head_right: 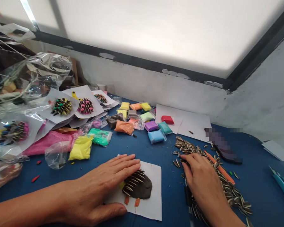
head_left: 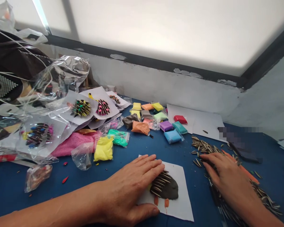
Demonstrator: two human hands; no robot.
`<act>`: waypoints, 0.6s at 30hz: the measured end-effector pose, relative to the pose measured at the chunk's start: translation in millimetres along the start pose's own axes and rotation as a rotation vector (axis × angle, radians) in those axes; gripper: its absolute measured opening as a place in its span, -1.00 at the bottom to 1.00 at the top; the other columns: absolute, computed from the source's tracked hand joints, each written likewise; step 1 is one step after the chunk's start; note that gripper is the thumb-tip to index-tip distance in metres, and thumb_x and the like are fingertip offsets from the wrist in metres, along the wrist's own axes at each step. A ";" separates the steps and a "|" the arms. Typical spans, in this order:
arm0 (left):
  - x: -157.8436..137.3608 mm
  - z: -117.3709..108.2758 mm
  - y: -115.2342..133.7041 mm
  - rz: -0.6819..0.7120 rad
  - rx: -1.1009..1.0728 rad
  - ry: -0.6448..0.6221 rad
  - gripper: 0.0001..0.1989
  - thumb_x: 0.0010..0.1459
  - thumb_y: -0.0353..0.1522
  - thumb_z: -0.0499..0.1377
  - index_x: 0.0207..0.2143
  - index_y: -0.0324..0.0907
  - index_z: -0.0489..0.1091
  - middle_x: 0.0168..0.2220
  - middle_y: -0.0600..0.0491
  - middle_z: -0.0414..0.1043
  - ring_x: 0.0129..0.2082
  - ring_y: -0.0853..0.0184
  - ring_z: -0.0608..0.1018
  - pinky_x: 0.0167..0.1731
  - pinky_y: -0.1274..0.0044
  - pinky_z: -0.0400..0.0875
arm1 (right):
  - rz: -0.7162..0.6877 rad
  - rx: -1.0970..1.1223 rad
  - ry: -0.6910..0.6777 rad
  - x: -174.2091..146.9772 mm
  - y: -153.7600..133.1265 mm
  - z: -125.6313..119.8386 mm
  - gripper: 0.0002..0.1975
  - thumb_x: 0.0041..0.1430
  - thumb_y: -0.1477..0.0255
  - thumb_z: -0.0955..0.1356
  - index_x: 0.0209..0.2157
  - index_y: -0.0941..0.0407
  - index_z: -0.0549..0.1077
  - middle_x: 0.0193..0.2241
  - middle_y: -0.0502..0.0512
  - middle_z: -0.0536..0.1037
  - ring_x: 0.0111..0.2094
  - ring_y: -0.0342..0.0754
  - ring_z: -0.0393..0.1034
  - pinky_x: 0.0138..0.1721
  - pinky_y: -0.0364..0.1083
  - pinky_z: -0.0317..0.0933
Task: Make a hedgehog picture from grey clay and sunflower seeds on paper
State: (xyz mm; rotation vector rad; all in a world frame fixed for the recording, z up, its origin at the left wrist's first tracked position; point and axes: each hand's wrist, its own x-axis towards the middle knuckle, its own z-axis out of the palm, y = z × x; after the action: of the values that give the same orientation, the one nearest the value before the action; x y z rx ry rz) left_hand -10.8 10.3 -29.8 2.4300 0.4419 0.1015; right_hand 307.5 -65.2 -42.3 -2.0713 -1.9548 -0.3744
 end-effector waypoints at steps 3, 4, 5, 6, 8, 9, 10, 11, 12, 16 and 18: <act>0.2 -0.7 0.4 -0.003 0.005 -0.009 -0.16 0.19 -0.16 0.21 0.38 -0.31 -0.02 0.40 -0.13 -0.09 0.40 0.04 -0.04 0.33 0.10 -0.13 | 0.018 0.034 -0.020 -0.9 -2.2 -2.1 -0.67 0.23 0.28 0.20 -0.33 0.07 0.57 -0.34 0.09 0.62 -0.30 0.07 0.51 -0.32 0.05 0.39; 0.1 -0.7 0.4 -0.001 0.005 -0.008 -0.16 0.19 -0.16 0.21 0.38 -0.31 -0.02 0.40 -0.13 -0.09 0.40 0.04 -0.04 0.33 0.10 -0.13 | 0.024 0.040 -0.019 -0.9 -2.6 -2.4 -0.67 0.23 0.28 0.20 -0.31 0.07 0.57 -0.32 0.10 0.62 -0.29 0.08 0.51 -0.32 0.05 0.39; -0.1 -0.5 0.4 0.002 0.004 -0.005 -0.16 0.19 -0.16 0.21 0.38 -0.31 -0.02 0.40 -0.13 -0.09 0.40 0.04 -0.04 0.33 0.10 -0.13 | 0.029 0.045 -0.012 -0.6 -2.9 -2.2 -0.65 0.23 0.28 0.20 -0.26 0.08 0.58 -0.30 0.12 0.62 -0.26 0.09 0.51 -0.30 0.07 0.39; -0.4 -0.3 0.2 0.004 0.004 -0.002 -0.16 0.19 -0.15 0.21 0.39 -0.31 -0.02 0.40 -0.13 -0.09 0.40 0.04 -0.04 0.33 0.11 -0.13 | 0.035 0.047 -0.002 -0.1 -3.3 -1.7 -0.63 0.24 0.29 0.19 -0.20 0.11 0.58 -0.26 0.16 0.62 -0.23 0.12 0.51 -0.27 0.09 0.38; -1.0 0.4 -0.1 0.003 0.004 -0.002 -0.16 0.18 -0.15 0.21 0.39 -0.29 -0.02 0.40 -0.12 -0.09 0.40 0.04 -0.05 0.33 0.11 -0.13 | 0.040 0.052 0.014 1.8 -4.8 0.2 -0.57 0.24 0.31 0.16 -0.09 0.17 0.56 -0.19 0.23 0.60 -0.17 0.17 0.49 -0.19 0.14 0.36; -1.3 0.8 -0.1 0.000 0.005 -0.004 -0.16 0.19 -0.15 0.21 0.39 -0.28 -0.02 0.40 -0.12 -0.09 0.40 0.04 -0.05 0.34 0.11 -0.12 | 0.037 0.058 0.012 2.8 -6.1 1.2 -0.55 0.25 0.33 0.15 -0.07 0.19 0.56 -0.17 0.24 0.59 -0.16 0.17 0.48 -0.17 0.16 0.35; -1.5 1.1 -0.2 -0.003 0.007 -0.006 -0.17 0.19 -0.15 0.20 0.39 -0.28 -0.02 0.40 -0.12 -0.09 0.40 0.05 -0.05 0.34 0.12 -0.12 | 0.030 0.067 0.004 3.6 -7.7 2.0 -0.55 0.25 0.34 0.14 -0.07 0.18 0.56 -0.18 0.24 0.59 -0.16 0.16 0.48 -0.15 0.15 0.34; -1.7 1.3 -0.1 -0.005 0.008 -0.008 -0.17 0.19 -0.15 0.20 0.39 -0.28 -0.03 0.40 -0.12 -0.10 0.40 0.05 -0.05 0.34 0.12 -0.12 | 0.020 0.079 -0.010 4.2 -9.6 2.3 -0.56 0.25 0.36 0.13 -0.09 0.16 0.57 -0.19 0.22 0.59 -0.18 0.14 0.48 -0.13 0.14 0.33; -1.8 1.4 0.1 -0.004 0.009 -0.009 -0.17 0.19 -0.15 0.20 0.39 -0.28 -0.03 0.40 -0.11 -0.10 0.40 0.05 -0.06 0.34 0.12 -0.13 | 0.011 0.093 -0.024 4.4 -11.5 2.0 -0.57 0.26 0.36 0.13 -0.12 0.14 0.58 -0.22 0.19 0.60 -0.19 0.11 0.48 -0.12 0.13 0.33; -1.4 0.5 1.5 -0.003 0.009 -0.010 -0.17 0.18 -0.17 0.20 0.39 -0.28 -0.02 0.40 -0.10 -0.10 0.41 0.07 -0.06 0.34 0.13 -0.12 | 0.022 0.129 -0.052 2.5 -16.5 -4.2 -0.63 0.26 0.31 0.17 -0.19 0.06 0.58 -0.25 0.12 0.60 -0.20 0.07 0.48 -0.15 0.07 0.34; -1.2 -0.3 1.9 -0.005 0.009 -0.011 -0.18 0.18 -0.18 0.20 0.39 -0.28 -0.01 0.40 -0.10 -0.10 0.41 0.07 -0.06 0.34 0.14 -0.12 | 0.047 0.136 -0.060 1.0 -16.4 -7.6 -0.68 0.23 0.25 0.21 -0.25 0.03 0.57 -0.26 0.10 0.60 -0.20 0.08 0.48 -0.21 0.07 0.35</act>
State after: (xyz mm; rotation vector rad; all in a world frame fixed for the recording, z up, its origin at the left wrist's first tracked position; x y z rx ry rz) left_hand -11.4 8.7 -28.3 2.4365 0.4448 0.0843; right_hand 291.1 -66.2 -34.5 -2.0601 -1.9044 -0.1661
